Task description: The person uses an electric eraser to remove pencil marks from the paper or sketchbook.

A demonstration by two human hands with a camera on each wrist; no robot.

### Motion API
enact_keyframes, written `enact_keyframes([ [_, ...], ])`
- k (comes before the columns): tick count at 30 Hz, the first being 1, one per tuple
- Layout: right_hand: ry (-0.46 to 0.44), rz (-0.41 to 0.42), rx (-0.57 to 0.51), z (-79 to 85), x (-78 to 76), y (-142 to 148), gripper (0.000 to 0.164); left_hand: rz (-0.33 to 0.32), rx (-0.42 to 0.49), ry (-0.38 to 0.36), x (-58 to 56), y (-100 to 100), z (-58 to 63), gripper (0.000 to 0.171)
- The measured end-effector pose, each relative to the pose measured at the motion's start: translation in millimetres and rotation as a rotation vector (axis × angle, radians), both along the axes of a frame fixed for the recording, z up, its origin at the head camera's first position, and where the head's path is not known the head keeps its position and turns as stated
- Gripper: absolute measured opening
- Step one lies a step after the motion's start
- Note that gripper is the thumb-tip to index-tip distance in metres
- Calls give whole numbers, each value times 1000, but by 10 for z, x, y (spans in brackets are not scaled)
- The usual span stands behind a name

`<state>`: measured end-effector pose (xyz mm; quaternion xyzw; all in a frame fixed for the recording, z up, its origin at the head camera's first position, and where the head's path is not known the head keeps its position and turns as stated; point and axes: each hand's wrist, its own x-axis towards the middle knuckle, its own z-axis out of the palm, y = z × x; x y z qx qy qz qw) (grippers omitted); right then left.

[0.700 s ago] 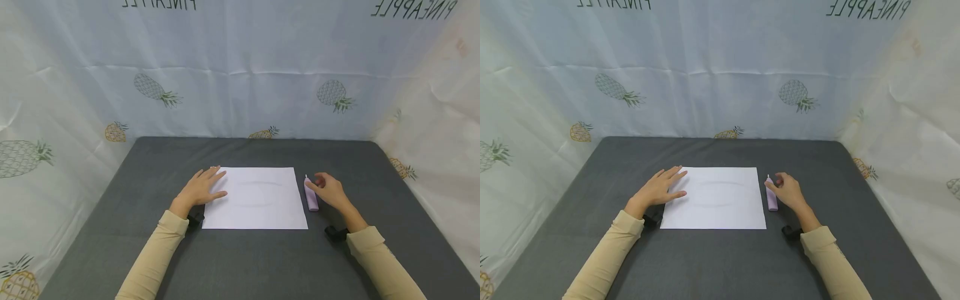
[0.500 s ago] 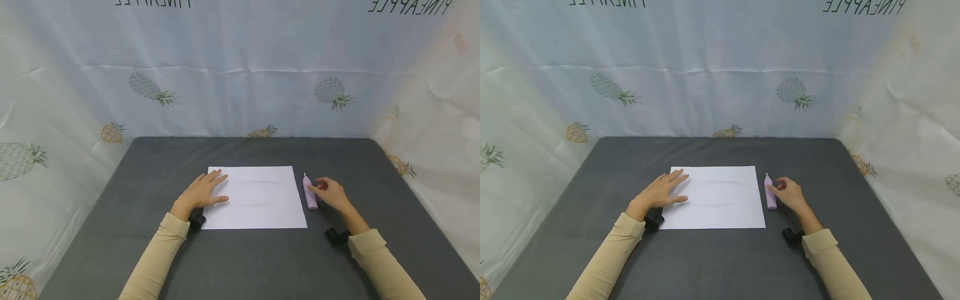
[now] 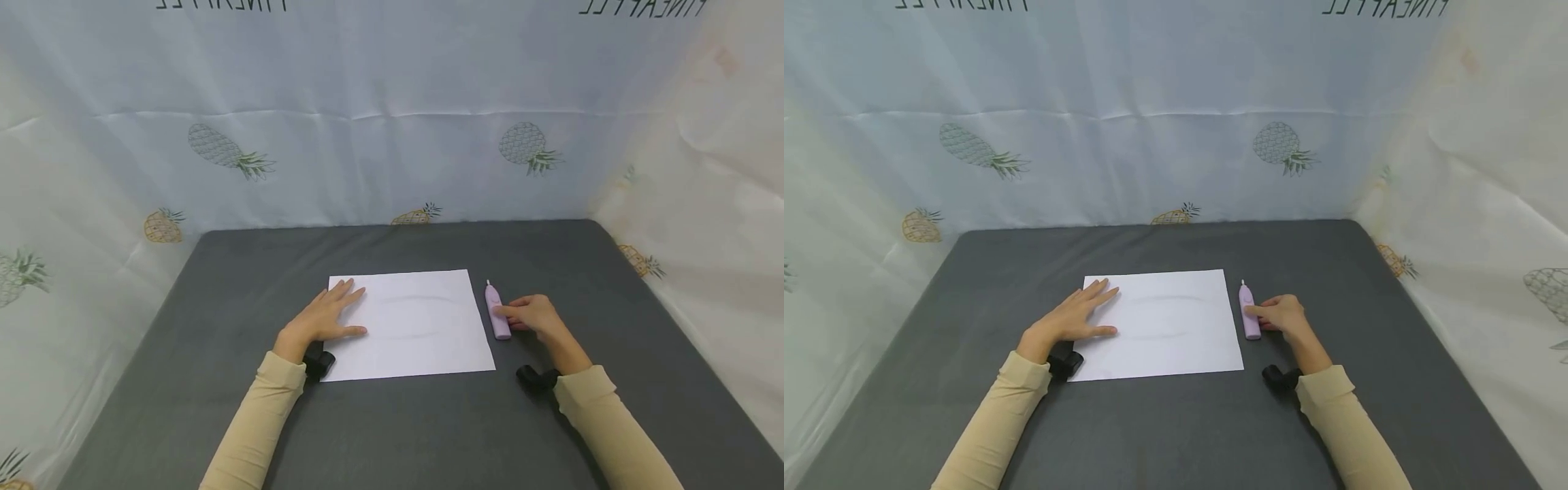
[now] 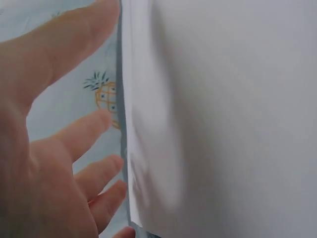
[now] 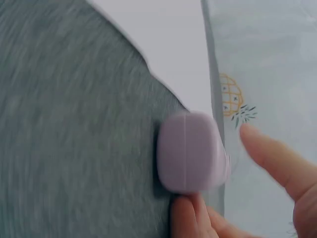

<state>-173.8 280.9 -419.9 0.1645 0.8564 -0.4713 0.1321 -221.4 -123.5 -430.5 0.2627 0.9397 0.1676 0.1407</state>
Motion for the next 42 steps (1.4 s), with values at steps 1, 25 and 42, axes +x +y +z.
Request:
enact_keyframes([
  [1, -9, -8, -6, -1, -11, -14, 62, 0, 8, -6, 2, -12, -1, 85],
  [25, -112, 113, 23, 38, -85, 50, 47, -26, -28, -59, -40, 17, -50, 85],
  [42, -176, 459, -263, 17, -224, 128, 25, -31, 1, -77, -73, -27, -71, 85],
])
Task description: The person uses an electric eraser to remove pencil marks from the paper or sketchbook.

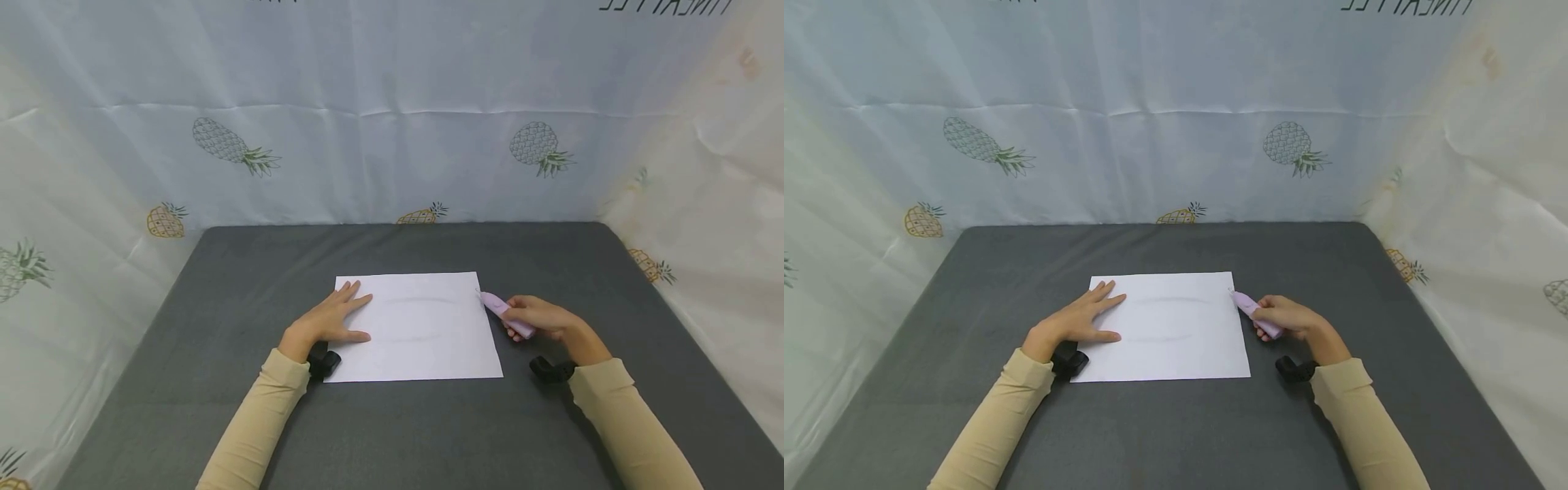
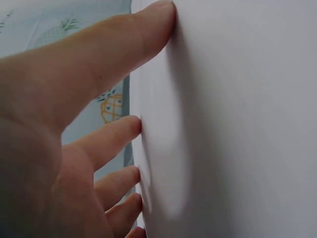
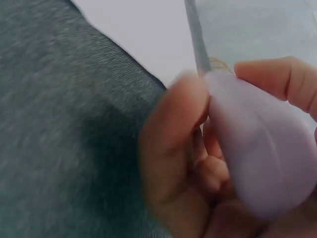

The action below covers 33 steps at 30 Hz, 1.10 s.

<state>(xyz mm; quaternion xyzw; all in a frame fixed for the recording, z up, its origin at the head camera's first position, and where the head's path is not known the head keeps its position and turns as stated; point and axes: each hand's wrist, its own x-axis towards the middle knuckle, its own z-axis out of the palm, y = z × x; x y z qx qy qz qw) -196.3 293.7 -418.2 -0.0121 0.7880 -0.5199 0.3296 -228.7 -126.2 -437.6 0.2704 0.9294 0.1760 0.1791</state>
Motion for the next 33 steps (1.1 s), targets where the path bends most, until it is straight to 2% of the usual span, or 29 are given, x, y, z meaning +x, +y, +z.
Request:
enact_keyframes([
  [6, 10, 61, -66, -13, -64, -16, 29, 3, 2, -6, -7, 10, -20, 85],
  [14, 29, 54, -47, -22, -144, -61, 26, -11, 13, 18, 0, -7, -3, 85],
  [21, 62, 69, 9, -27, -160, -108, 37, -21, 39, 30, 33, -5, 9, 84],
  [29, 109, 26, 145, 37, -206, -169, 42, -33, 44, 51, 26, -8, 13, 84],
  [33, 120, 15, 168, 23, -227, -177, 43, -31, 37, 50, 10, -6, 0, 84],
])
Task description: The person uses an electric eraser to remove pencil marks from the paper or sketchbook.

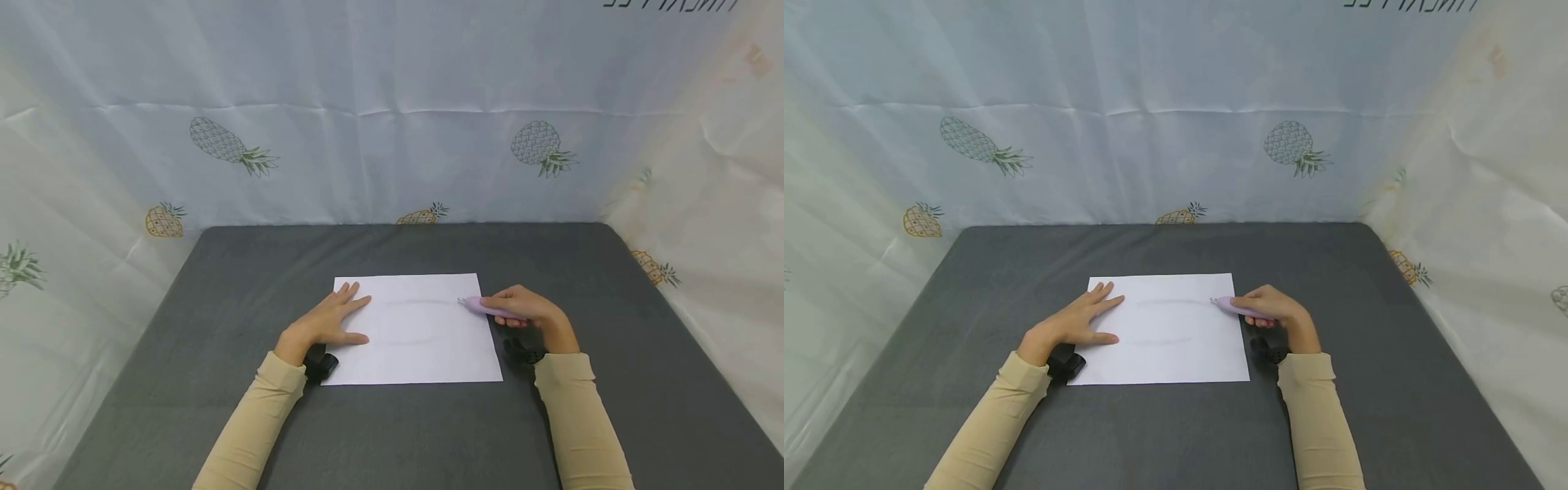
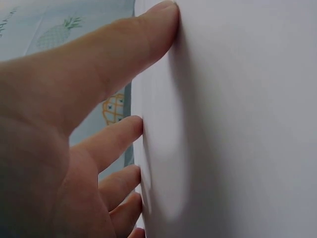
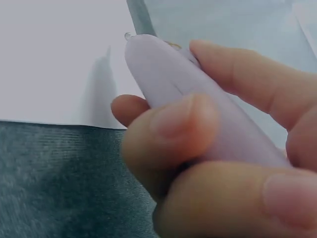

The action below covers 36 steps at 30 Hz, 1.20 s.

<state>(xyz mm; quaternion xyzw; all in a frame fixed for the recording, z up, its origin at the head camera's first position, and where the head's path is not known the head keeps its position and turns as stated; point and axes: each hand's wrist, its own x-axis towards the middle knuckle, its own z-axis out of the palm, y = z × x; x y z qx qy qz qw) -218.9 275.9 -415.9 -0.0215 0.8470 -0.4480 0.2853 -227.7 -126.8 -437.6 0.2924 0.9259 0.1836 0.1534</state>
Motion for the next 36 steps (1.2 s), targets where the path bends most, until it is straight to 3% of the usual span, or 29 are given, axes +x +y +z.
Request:
enact_keyframes([
  [8, 44, 27, 42, -55, 6, 5, 39, -2, 2, 4, 7, -9, 8, 83],
  [14, 21, -10, 64, -11, -1, 3, 37, -2, -7, 19, 4, -11, 21, 83],
  [23, 13, 12, 58, 51, 19, -19, 37, 3, 0, 1, 16, -9, 21, 83],
  [36, 10, 6, 135, 58, 21, -41, 39, 6, -10, -12, -3, 4, -13, 83],
])
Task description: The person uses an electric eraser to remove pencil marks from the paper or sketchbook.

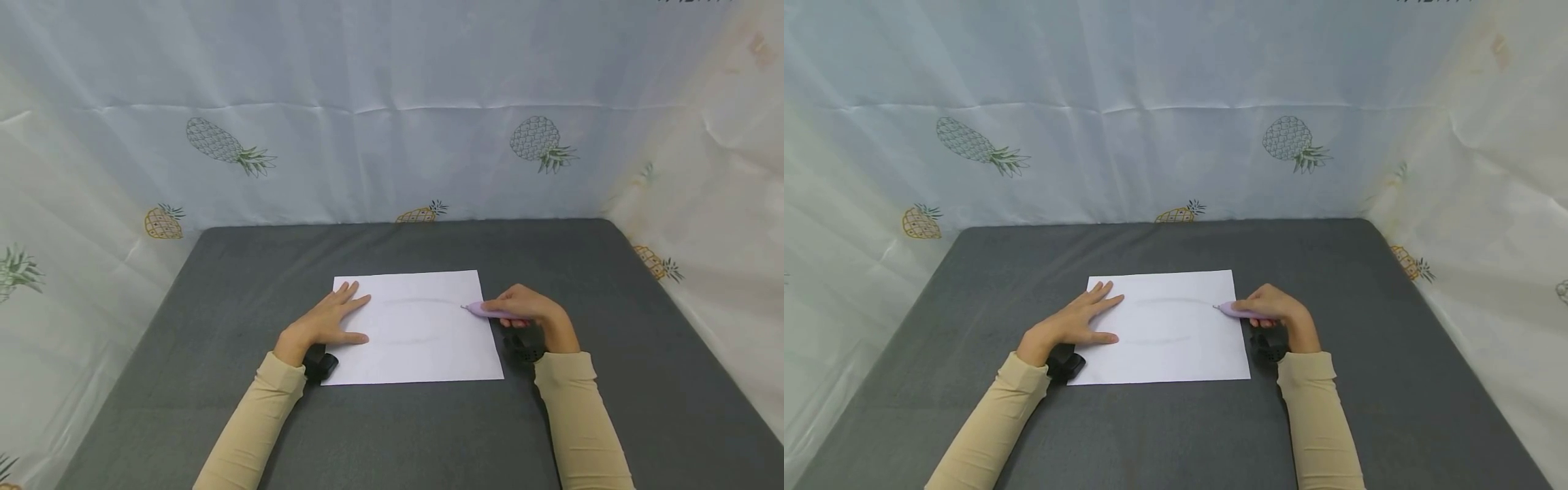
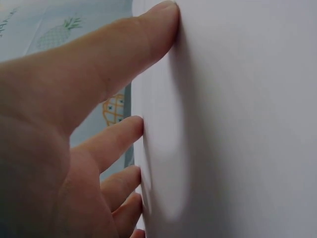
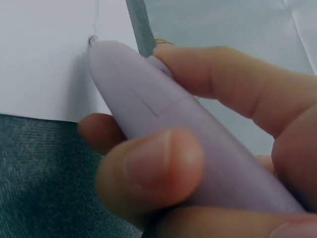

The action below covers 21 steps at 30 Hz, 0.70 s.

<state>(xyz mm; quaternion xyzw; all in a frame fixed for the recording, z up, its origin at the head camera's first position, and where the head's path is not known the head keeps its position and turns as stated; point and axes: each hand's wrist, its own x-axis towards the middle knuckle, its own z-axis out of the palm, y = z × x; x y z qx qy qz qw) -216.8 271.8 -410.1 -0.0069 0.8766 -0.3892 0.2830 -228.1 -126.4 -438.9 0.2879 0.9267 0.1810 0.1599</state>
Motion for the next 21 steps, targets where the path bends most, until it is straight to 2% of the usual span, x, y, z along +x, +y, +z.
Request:
enact_keyframes([
  [8, 20, 10, 13, 3, -6, -2, 40, -1, 3, 15, -9, -1, -9, 83],
  [21, 10, -33, 33, 10, 9, -47, 39, -3, 6, 24, -1, 4, -2, 82],
])
